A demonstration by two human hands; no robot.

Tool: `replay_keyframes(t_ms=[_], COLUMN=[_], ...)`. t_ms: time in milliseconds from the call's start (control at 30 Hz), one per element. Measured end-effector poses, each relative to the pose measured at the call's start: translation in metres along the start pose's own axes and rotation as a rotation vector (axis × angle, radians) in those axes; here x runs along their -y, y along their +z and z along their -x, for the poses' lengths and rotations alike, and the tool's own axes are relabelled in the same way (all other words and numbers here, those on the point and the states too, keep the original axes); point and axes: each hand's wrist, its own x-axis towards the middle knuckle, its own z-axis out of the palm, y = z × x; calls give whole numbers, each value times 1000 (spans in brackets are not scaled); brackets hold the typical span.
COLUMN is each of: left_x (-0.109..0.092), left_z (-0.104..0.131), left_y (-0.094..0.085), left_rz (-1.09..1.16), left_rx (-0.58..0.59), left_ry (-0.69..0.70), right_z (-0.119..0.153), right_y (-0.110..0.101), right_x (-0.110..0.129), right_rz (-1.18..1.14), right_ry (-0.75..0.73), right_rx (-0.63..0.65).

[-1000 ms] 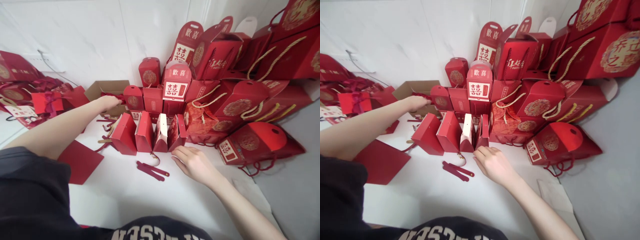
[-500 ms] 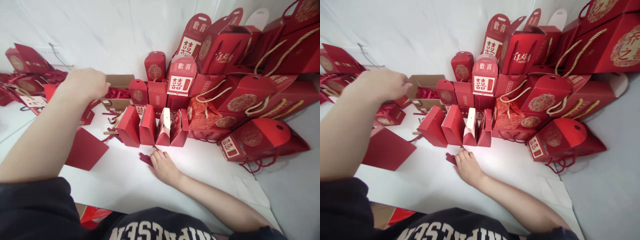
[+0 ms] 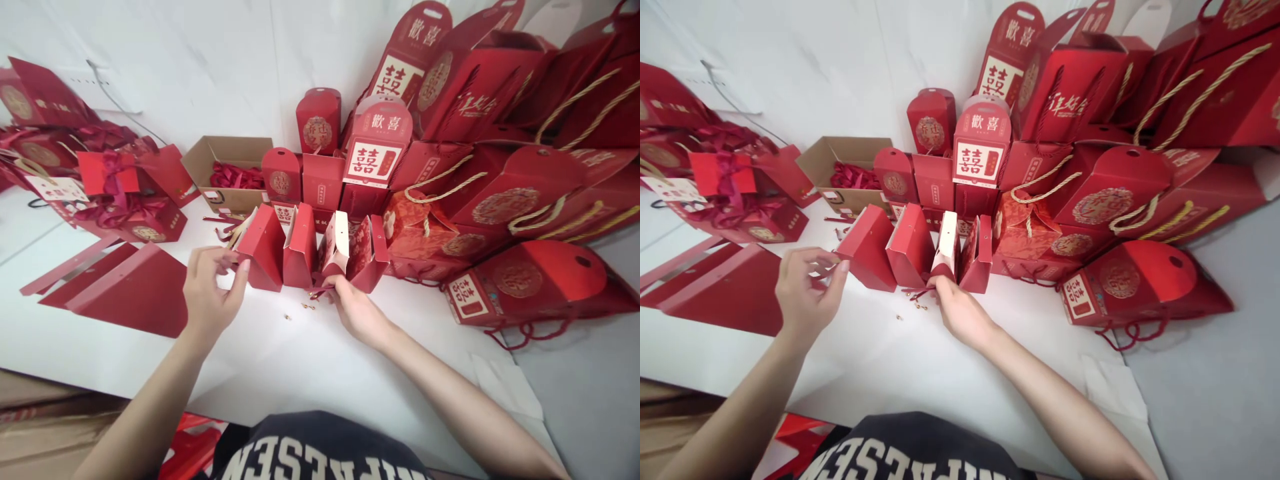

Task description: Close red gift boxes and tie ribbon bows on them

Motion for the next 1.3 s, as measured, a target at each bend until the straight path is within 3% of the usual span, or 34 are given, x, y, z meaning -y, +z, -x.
replay_keyframes(t_ms=[100, 167, 233, 333, 367, 433, 700, 900, 1133, 1200, 1233, 1300], left_x=[13, 16, 14, 9, 7, 5, 6, 4, 2, 1, 1, 3], left_z=[12, 23, 37, 62, 69, 81, 86, 80, 82, 83, 83, 79], left_y=[9, 12, 14, 16, 17, 21, 26, 25, 25, 22, 20, 14], left_rz=[62, 73, 111, 252, 294, 342, 420, 467, 451, 379, 315, 165], left_rx=[-119, -119, 88, 687, 826, 934, 919, 932, 922, 829, 715, 363], left_ry=[-79, -76, -1, 11, -34, -138, -369, -419, -427, -359, -308, -219], right_z=[-4, -9, -13, -16, -17, -17, -13, 2, 16, 14, 12, 6], right_y=[-1, 9, 23, 43, 47, 53, 45, 29, 30, 38, 42, 49], right_x=[0, 2, 5, 12, 14, 18, 18, 4, -10, -10, -8, -3], right_rz=[-1, 23, 51, 110, 133, 173, 150, -117, -50, -61, -74, -104], right_ry=[70, 101, 118, 130, 130, 119, -30, -160, -235, -219, -215, -211], right_rx=[-1, 34, 80, 126, 134, 145, 198, 119, 80, 94, 98, 92])
